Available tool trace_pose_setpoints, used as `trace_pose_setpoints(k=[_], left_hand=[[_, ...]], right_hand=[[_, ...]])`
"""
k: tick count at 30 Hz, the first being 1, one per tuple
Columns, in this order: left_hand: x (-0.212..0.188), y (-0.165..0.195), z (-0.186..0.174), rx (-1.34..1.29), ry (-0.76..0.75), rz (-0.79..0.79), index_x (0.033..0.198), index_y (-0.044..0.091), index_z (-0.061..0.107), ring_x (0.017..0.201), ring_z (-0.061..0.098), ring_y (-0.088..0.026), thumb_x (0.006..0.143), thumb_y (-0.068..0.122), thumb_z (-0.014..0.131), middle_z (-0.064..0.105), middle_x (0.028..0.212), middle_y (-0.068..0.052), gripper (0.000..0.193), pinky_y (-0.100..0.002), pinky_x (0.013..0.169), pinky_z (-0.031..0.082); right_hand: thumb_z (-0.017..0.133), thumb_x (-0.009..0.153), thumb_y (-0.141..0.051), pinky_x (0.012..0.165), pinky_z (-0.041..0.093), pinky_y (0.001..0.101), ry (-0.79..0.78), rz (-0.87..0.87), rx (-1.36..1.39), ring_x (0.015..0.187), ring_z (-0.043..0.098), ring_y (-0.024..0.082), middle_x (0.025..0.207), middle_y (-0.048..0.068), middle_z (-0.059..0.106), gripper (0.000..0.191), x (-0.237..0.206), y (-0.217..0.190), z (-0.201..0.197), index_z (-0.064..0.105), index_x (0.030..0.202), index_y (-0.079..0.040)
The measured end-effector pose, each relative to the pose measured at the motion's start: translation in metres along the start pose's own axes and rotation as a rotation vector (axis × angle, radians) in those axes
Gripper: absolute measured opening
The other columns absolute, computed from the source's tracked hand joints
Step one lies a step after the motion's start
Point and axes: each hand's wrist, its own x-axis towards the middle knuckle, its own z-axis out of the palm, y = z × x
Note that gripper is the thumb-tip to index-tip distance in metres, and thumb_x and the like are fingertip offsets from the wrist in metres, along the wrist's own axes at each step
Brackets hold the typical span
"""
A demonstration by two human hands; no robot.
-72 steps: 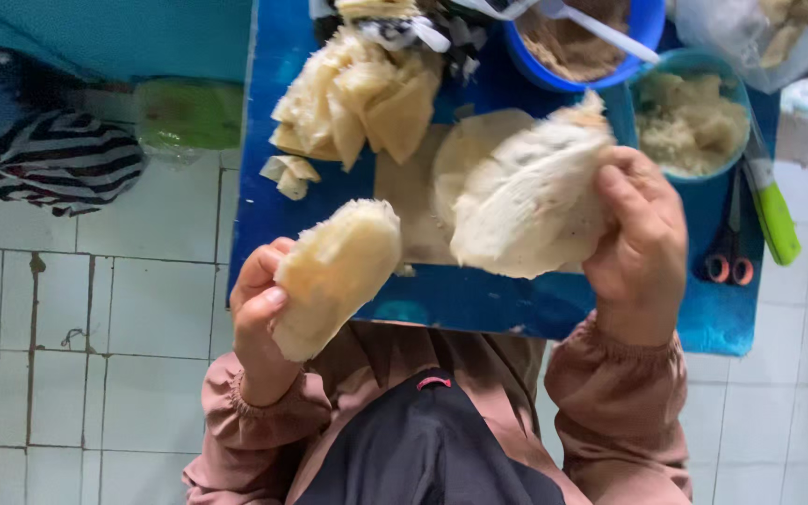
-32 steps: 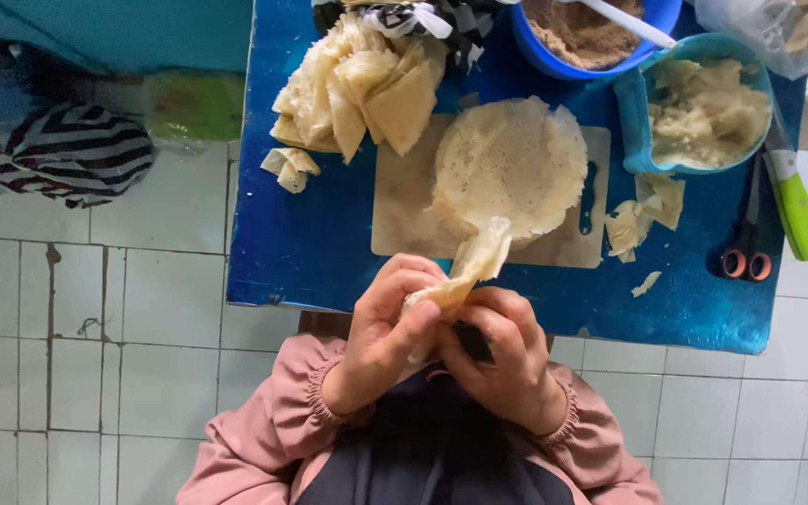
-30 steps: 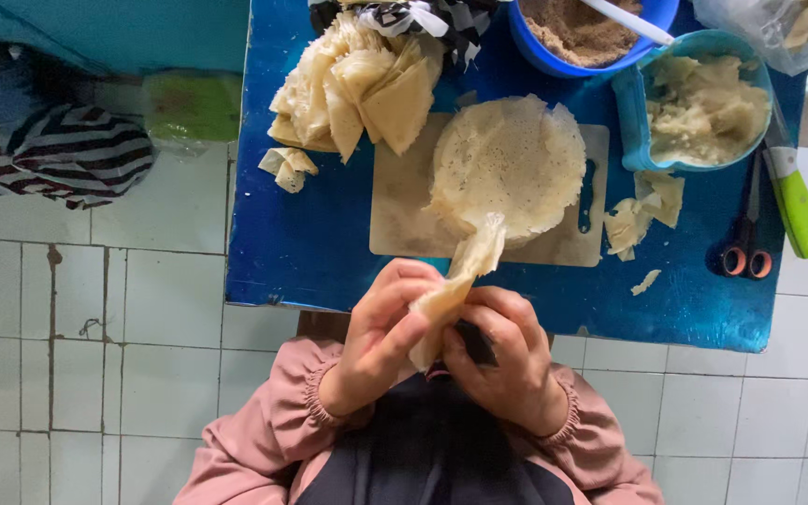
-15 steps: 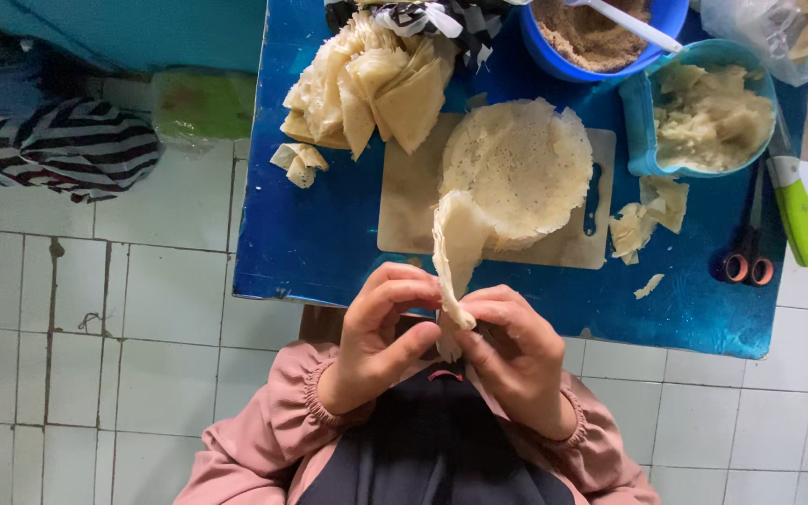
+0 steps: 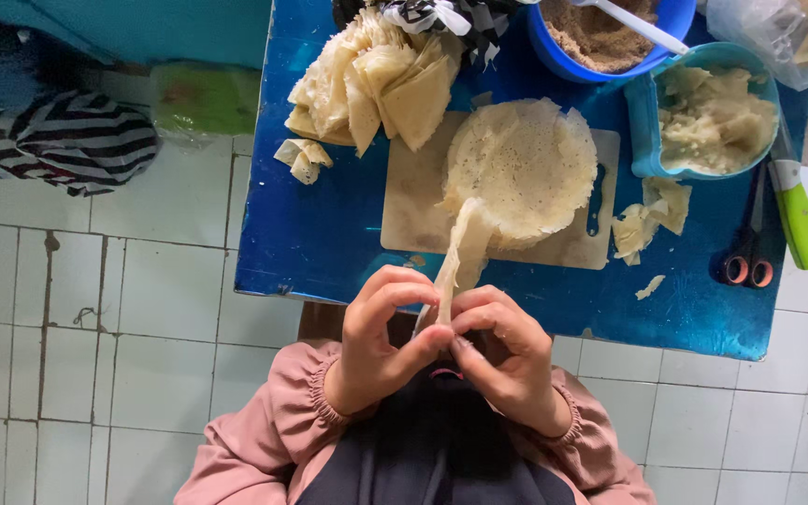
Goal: The person sits on the floor at a low blue board and folds thin round pastry sheets in half and into triangular pieces, stacking the folded pieces on a cutting board. They then spoon brown sugar from a blue bowl onto the stacked pieces and press the stack flat with their hands.
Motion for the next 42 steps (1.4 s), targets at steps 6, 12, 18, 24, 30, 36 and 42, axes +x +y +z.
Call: trace_pose_setpoints(k=[6,12,18,24,30,36,42], left_hand=[[0.0,0.001,0.003,0.016,-0.003,-0.002,0.104,0.004,0.068,0.094,0.068,-0.021,0.092,0.006,0.08,0.067,0.102,-0.009,0.017,-0.032,0.083,0.056],[0.003,-0.001,0.002,0.04,-0.106,0.006,0.103,0.002,0.066,0.093,0.064,-0.024,0.095,0.005,0.073,0.065,0.102,-0.01,0.011,-0.033,0.083,0.053],[-0.003,-0.006,0.002,0.015,-0.078,-0.013,0.105,0.002,0.061,0.094,0.061,-0.024,0.101,0.005,0.068,0.063,0.102,-0.01,0.008,-0.032,0.086,0.051],[-0.005,-0.016,0.012,-0.374,0.067,-0.216,0.112,0.002,0.056,0.106,0.056,-0.018,0.111,0.014,0.057,0.057,0.115,-0.009,0.012,-0.03,0.1,0.047],[0.006,-0.001,0.004,-0.159,-0.034,-0.157,0.115,0.0,0.057,0.102,0.06,-0.014,0.096,0.016,0.073,0.058,0.116,-0.009,0.029,-0.026,0.092,0.051],[0.012,0.006,0.005,-0.034,-0.011,-0.243,0.104,0.001,0.067,0.085,0.069,-0.013,0.096,0.003,0.072,0.069,0.093,-0.007,0.01,-0.026,0.079,0.057],[0.001,-0.007,0.009,-0.032,-0.099,-0.192,0.107,0.001,0.064,0.089,0.065,-0.011,0.097,0.003,0.072,0.066,0.099,-0.005,0.012,-0.025,0.077,0.054]], right_hand=[[0.059,0.097,0.007,0.096,0.053,0.0273,0.023,0.102,0.309,0.108,0.064,0.016,0.117,0.012,0.062,0.02,-0.003,0.004,0.003,0.06,0.117,0.004],[0.065,0.099,0.002,0.089,0.053,0.0252,0.112,0.108,0.236,0.099,0.065,0.013,0.108,0.011,0.067,0.016,-0.007,0.008,0.002,0.062,0.114,0.005],[0.062,0.1,0.002,0.077,0.052,0.0228,0.284,0.222,0.215,0.087,0.064,0.011,0.098,0.01,0.069,0.008,-0.01,0.017,0.0,0.066,0.105,0.007],[0.055,0.103,0.005,0.081,0.051,0.0256,0.319,0.106,0.481,0.087,0.063,0.013,0.099,0.011,0.068,0.008,-0.009,0.03,0.001,0.063,0.106,0.006],[0.058,0.099,0.004,0.086,0.049,0.0246,0.114,0.088,0.229,0.096,0.061,0.013,0.11,0.012,0.064,0.008,-0.013,0.029,-0.003,0.062,0.105,0.006],[0.062,0.101,-0.004,0.089,0.052,0.0249,0.117,0.102,0.309,0.099,0.063,0.013,0.115,0.013,0.066,0.015,-0.006,0.022,0.0,0.059,0.113,0.003],[0.066,0.105,-0.013,0.082,0.051,0.0241,0.182,0.002,0.023,0.094,0.062,0.012,0.111,0.009,0.064,0.018,-0.001,0.021,-0.004,0.062,0.111,0.003]])
